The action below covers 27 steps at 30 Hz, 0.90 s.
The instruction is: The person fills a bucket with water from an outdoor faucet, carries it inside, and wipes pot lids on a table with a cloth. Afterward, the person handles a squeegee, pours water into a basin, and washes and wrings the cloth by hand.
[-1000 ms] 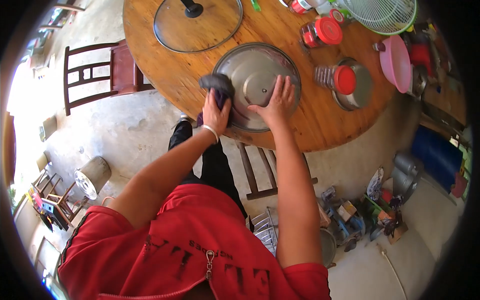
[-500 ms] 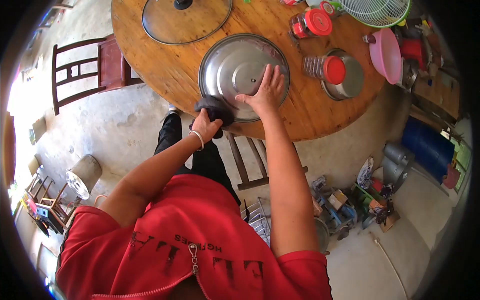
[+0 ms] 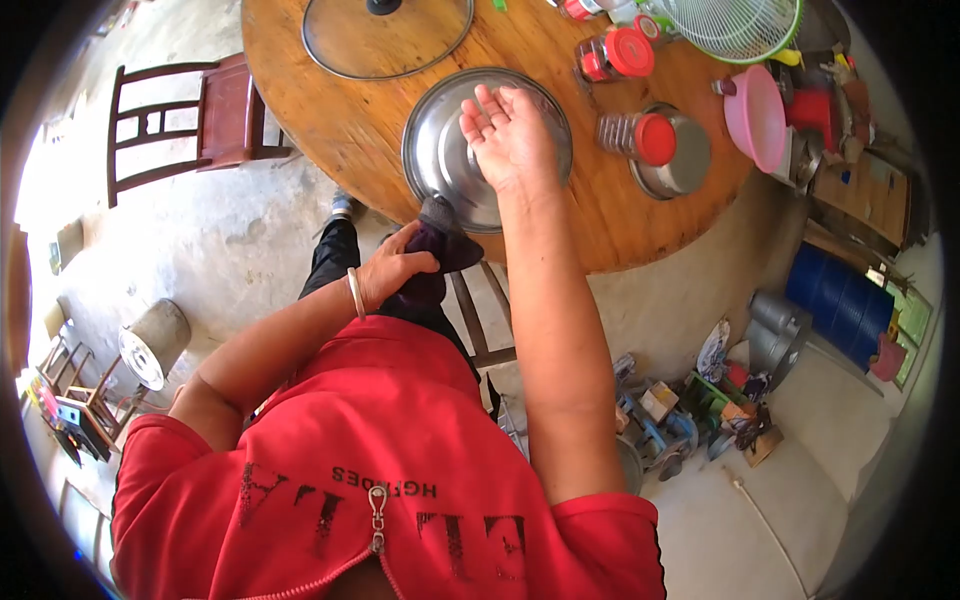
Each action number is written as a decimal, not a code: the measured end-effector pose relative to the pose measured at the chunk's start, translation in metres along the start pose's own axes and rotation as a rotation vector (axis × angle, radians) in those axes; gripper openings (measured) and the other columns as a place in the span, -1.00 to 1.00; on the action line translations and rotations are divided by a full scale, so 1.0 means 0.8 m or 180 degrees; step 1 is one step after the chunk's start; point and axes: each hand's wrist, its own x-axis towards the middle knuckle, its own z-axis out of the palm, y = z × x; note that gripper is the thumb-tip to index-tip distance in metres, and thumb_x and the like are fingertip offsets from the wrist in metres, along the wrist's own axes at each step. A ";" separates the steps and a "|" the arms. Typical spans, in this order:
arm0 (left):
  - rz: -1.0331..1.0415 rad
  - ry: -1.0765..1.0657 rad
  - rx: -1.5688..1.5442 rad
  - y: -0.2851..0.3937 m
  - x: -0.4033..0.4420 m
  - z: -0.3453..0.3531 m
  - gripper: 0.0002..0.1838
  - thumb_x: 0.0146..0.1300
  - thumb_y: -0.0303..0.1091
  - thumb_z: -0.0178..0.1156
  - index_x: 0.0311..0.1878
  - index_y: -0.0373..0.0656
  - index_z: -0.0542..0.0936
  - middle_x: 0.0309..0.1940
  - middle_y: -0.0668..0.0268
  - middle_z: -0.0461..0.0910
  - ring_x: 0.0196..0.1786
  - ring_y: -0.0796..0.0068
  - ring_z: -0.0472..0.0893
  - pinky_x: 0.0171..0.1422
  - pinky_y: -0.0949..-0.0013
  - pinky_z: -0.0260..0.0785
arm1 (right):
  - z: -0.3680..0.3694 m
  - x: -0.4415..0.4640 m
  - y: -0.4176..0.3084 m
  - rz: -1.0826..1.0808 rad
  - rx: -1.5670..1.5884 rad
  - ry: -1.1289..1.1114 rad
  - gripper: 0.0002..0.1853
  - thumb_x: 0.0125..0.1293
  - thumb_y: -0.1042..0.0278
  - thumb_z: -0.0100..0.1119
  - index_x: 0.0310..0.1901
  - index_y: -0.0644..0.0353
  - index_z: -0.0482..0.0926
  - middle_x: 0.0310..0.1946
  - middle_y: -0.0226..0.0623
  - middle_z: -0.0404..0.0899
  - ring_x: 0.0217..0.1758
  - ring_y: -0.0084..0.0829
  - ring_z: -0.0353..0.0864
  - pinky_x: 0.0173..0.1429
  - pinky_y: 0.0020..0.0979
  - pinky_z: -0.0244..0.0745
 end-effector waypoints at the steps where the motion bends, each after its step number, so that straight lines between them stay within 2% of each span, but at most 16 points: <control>1: 0.0014 0.0062 -0.0286 0.005 -0.008 0.002 -0.37 -0.05 -0.34 0.15 0.15 -0.31 0.30 -0.14 0.22 0.51 -0.12 0.48 0.49 0.00 0.48 0.33 | 0.010 0.001 0.008 -0.0016 -0.0066 -0.0036 -0.78 0.16 0.33 0.09 -0.20 0.18 0.34 -0.14 -0.25 0.39 -0.11 -0.28 0.39 0.03 -0.27 0.33; 4: 0.0038 0.0032 -0.0910 0.032 -0.029 0.001 -0.36 0.02 -0.32 0.16 0.19 -0.31 0.25 -0.09 0.21 0.49 -0.08 0.48 0.48 0.04 0.49 0.32 | 0.037 -0.001 0.032 0.0015 -0.0245 -0.0104 -0.78 0.18 0.38 0.03 -0.18 0.29 0.36 -0.18 -0.23 0.45 -0.07 -0.25 0.40 0.12 -0.24 0.29; 6: 0.0067 -0.0053 -0.1251 0.035 -0.031 -0.009 -0.37 0.06 -0.31 0.14 0.21 -0.30 0.23 -0.07 0.22 0.48 -0.07 0.47 0.49 0.05 0.49 0.32 | 0.045 0.000 0.048 0.0107 -0.0562 -0.0166 -0.77 0.20 0.28 0.01 -0.19 0.23 0.39 -0.15 -0.25 0.46 -0.07 -0.31 0.41 0.12 -0.27 0.27; 9: 0.0678 -0.0178 -0.2210 0.031 -0.014 -0.036 -0.53 0.13 -0.34 0.04 0.13 -0.24 0.31 -0.12 0.30 0.49 -0.09 0.49 0.49 0.05 0.44 0.32 | 0.057 -0.010 0.070 -0.0149 -0.2484 -0.0095 -0.60 0.20 0.02 0.00 -0.04 0.10 0.41 -0.08 -0.32 0.47 -0.07 -0.43 0.41 0.12 -0.36 0.19; 10: 0.0704 -0.0159 -0.2228 0.037 -0.010 -0.045 -0.53 0.13 -0.34 0.04 0.13 -0.24 0.31 -0.12 0.30 0.49 -0.09 0.49 0.49 0.05 0.44 0.32 | 0.051 -0.006 0.084 -0.0970 -0.3136 -0.0533 -0.50 0.16 -0.03 0.06 0.03 0.12 0.37 -0.14 -0.32 0.49 -0.02 -0.45 0.39 0.09 -0.39 0.22; 12: 0.1045 0.0279 -0.1460 0.049 -0.011 -0.059 -0.60 0.13 -0.31 0.03 0.06 -0.18 0.36 -0.13 0.31 0.50 -0.08 0.48 0.49 0.02 0.39 0.33 | 0.044 -0.008 0.112 -0.0873 -0.4152 -0.0303 -0.41 0.08 -0.05 0.13 0.00 0.29 0.41 -0.10 -0.22 0.49 -0.01 -0.42 0.42 0.10 -0.39 0.27; 13: 0.0875 0.0386 -0.0586 0.081 -0.036 -0.063 -0.60 0.17 -0.22 0.00 0.05 -0.18 0.38 -0.07 0.22 0.50 -0.10 0.32 0.52 -0.02 0.33 0.33 | 0.059 -0.028 0.116 -0.0256 -0.3794 -0.0809 -0.55 0.10 0.12 0.16 -0.09 0.31 0.47 -0.20 -0.21 0.53 -0.15 -0.41 0.50 -0.06 -0.39 0.40; 14: 0.0895 0.0420 -0.0606 0.088 -0.044 -0.072 -0.60 0.17 -0.22 0.00 0.05 -0.18 0.38 -0.07 0.22 0.50 -0.10 0.32 0.52 -0.02 0.33 0.33 | 0.062 -0.028 0.122 -0.0251 -0.3818 -0.0847 -0.55 0.10 0.12 0.16 -0.09 0.31 0.47 -0.20 -0.21 0.53 -0.15 -0.41 0.50 -0.06 -0.39 0.40; 16: 0.1054 0.1011 0.2582 0.101 -0.052 -0.095 -0.56 0.20 -0.11 -0.05 0.06 -0.19 0.37 -0.17 0.13 0.51 -0.17 0.17 0.52 -0.07 0.27 0.34 | 0.071 -0.019 0.132 0.0029 -0.2469 -0.0622 -0.68 0.11 0.25 0.16 -0.18 0.32 0.51 -0.30 -0.24 0.55 -0.28 -0.39 0.54 -0.20 -0.40 0.46; 17: 0.1439 0.1413 0.2703 0.112 -0.078 -0.092 -0.63 0.18 -0.15 0.04 -0.05 -0.20 0.46 -0.31 0.07 0.53 -0.24 0.10 0.51 -0.10 0.26 0.35 | 0.080 -0.015 0.135 0.0065 -0.2095 -0.0581 -0.73 0.13 0.27 0.13 -0.24 0.30 0.52 -0.33 -0.26 0.54 -0.31 -0.39 0.55 -0.26 -0.38 0.46; 18: 0.1440 0.1467 0.2687 0.114 -0.094 -0.092 -0.63 0.18 -0.15 0.04 -0.05 -0.20 0.46 -0.31 0.07 0.53 -0.24 0.10 0.51 -0.10 0.26 0.35 | 0.083 -0.001 0.136 0.0492 -0.1591 -0.0765 -0.74 0.13 0.26 0.13 -0.24 0.27 0.51 -0.35 -0.28 0.54 -0.33 -0.38 0.55 -0.26 -0.33 0.47; 20: 0.2951 0.2385 0.2600 0.113 -0.120 -0.090 -0.75 0.09 -0.28 0.18 -0.20 -0.20 0.55 -0.39 0.10 0.54 -0.26 0.12 0.53 -0.11 0.26 0.36 | 0.111 0.007 0.135 0.0503 -0.1139 -0.0312 -0.73 0.13 0.25 0.14 -0.21 0.24 0.49 -0.32 -0.28 0.54 -0.32 -0.36 0.56 -0.23 -0.31 0.49; 21: 0.2960 0.2174 0.2472 0.112 -0.132 -0.087 -0.85 0.04 -0.42 0.26 -0.31 -0.22 0.60 -0.34 0.20 0.57 -0.24 0.29 0.56 -0.10 0.36 0.37 | 0.124 -0.001 0.132 0.0431 -0.0993 -0.0334 -0.71 0.13 0.23 0.15 -0.18 0.21 0.47 -0.27 -0.28 0.53 -0.26 -0.34 0.56 -0.15 -0.28 0.50; 22: 0.2963 0.2205 0.2459 0.098 -0.133 -0.080 -0.85 0.04 -0.42 0.26 -0.31 -0.22 0.60 -0.34 0.20 0.57 -0.24 0.29 0.56 -0.10 0.36 0.37 | 0.134 0.001 0.131 0.0244 -0.1041 -0.0376 -0.73 0.13 0.23 0.15 -0.18 0.19 0.47 -0.25 -0.28 0.53 -0.19 -0.34 0.55 -0.08 -0.27 0.48; 24: 0.1459 0.0493 -0.0868 0.059 -0.121 -0.064 -0.85 0.07 -0.45 0.26 -0.26 -0.22 0.60 -0.34 0.33 0.55 -0.23 0.53 0.53 -0.10 0.47 0.36 | 0.144 0.008 0.136 0.0065 -0.1019 -0.0580 -0.74 0.14 0.25 0.14 -0.17 0.17 0.47 -0.22 -0.27 0.53 -0.16 -0.35 0.53 -0.06 -0.24 0.46; 27: 0.2196 0.0745 -0.0672 0.044 -0.121 -0.051 -0.84 0.07 -0.49 0.26 -0.23 -0.21 0.60 -0.33 0.40 0.54 -0.22 0.67 0.49 -0.10 0.55 0.35 | 0.153 0.015 0.147 0.0046 -0.1063 -0.0536 -0.74 0.14 0.27 0.13 -0.16 0.18 0.47 -0.18 -0.26 0.53 -0.17 -0.35 0.53 -0.06 -0.24 0.46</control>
